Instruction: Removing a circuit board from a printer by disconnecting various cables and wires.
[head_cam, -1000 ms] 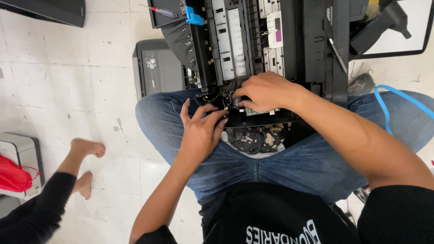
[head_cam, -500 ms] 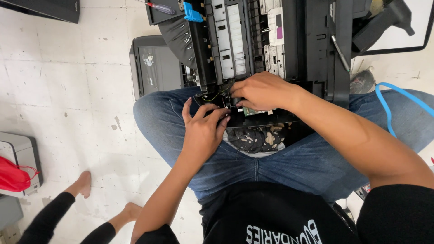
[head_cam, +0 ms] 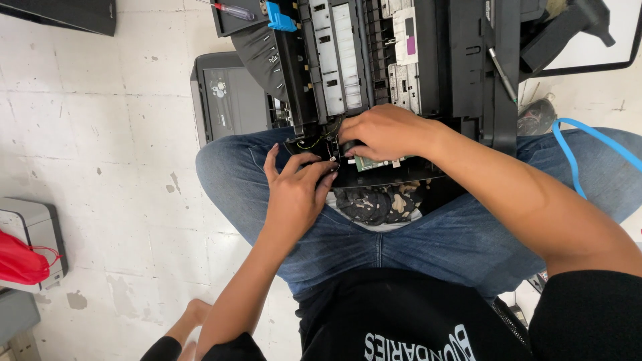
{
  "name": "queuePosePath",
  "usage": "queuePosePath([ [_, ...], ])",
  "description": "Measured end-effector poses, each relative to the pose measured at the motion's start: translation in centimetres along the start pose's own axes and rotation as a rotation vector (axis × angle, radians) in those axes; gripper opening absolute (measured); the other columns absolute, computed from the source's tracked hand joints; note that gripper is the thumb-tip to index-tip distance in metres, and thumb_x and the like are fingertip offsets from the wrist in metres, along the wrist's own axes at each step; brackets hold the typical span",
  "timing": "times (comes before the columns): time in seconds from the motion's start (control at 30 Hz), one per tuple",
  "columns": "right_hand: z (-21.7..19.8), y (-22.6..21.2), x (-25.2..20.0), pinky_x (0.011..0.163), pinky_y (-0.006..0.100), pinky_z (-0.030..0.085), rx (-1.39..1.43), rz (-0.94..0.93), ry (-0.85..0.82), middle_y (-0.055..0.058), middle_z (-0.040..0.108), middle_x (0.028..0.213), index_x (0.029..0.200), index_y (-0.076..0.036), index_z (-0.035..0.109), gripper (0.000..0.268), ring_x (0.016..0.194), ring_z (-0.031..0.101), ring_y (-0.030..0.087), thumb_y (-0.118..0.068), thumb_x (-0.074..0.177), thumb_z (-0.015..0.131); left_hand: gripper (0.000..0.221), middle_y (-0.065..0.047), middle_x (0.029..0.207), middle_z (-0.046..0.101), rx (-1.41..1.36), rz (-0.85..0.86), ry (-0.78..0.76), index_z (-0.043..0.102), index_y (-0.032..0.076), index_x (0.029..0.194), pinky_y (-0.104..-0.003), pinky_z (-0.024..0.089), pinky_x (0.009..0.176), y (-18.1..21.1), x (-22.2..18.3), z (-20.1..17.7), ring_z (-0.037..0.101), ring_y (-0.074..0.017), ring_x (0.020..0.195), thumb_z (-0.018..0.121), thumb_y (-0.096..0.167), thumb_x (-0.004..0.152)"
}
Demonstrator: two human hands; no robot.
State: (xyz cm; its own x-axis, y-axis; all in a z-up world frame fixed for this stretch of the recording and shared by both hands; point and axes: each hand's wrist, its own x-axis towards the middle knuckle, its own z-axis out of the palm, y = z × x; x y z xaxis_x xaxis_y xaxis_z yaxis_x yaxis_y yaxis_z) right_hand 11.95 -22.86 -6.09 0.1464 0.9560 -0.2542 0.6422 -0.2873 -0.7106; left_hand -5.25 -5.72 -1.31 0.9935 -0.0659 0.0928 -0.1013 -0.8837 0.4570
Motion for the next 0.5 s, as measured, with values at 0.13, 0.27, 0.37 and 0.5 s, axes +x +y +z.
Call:
queuePosePath([
  [0.13, -0.5, 0.1, 0.1, 0.087, 0.049, 0.058, 0.119, 0.046, -0.028, 0.008, 0.073, 0.125, 0.125, -0.009, 0.070, 0.034, 0.107, 0.071, 0.035, -0.018, 0.094, 0.063, 0.010, -0.002, 0.082, 0.077, -0.025, -0.022, 0.006, 0.076, 0.013, 0.105, -0.063, 0.019, 0.114, 0.1, -0.2, -0.1, 0.067, -0.0187, 0.108, 0.075, 0.017, 0.096],
  [0.27, -1.6, -0.6, 0.2, 0.092, 0.048, 0.056, 0.287, 0.141, -0.078, 0.010, 0.073, 0.125, 0.130, -0.009, 0.068, 0.036, 0.109, 0.071, 0.034, -0.022, 0.097, 0.061, 0.009, -0.003, 0.082, 0.077, -0.057, -0.036, 0.035, 0.076, 0.012, 0.104, -0.061, 0.020, 0.114, 0.5, -0.1, -0.3, 0.068, -0.0186, 0.106, 0.076, 0.016, 0.096],
  [0.37, -1.7, -0.7, 0.1, 0.091, 0.045, 0.056, 0.338, 0.172, -0.111, 0.014, 0.074, 0.121, 0.127, -0.005, 0.069, 0.035, 0.103, 0.073, 0.035, -0.024, 0.099, 0.062, 0.008, -0.003, 0.082, 0.077, -0.068, -0.017, 0.069, 0.076, 0.011, 0.103, -0.059, 0.021, 0.114, 0.7, 0.1, -0.4, 0.068, -0.0180, 0.105, 0.076, 0.014, 0.096],
  [0.5, 0.6, 1.4, 0.5, 0.075, 0.041, 0.056, 0.427, 0.182, -0.100, 0.014, 0.075, 0.120, 0.126, -0.009, 0.072, 0.034, 0.077, 0.071, 0.026, -0.027, 0.099, 0.063, 0.006, -0.001, 0.084, 0.078, -0.058, 0.009, 0.103, 0.076, 0.012, 0.103, -0.058, 0.021, 0.114, 0.7, 0.3, -0.4, 0.068, -0.0162, 0.105, 0.075, 0.014, 0.097],
])
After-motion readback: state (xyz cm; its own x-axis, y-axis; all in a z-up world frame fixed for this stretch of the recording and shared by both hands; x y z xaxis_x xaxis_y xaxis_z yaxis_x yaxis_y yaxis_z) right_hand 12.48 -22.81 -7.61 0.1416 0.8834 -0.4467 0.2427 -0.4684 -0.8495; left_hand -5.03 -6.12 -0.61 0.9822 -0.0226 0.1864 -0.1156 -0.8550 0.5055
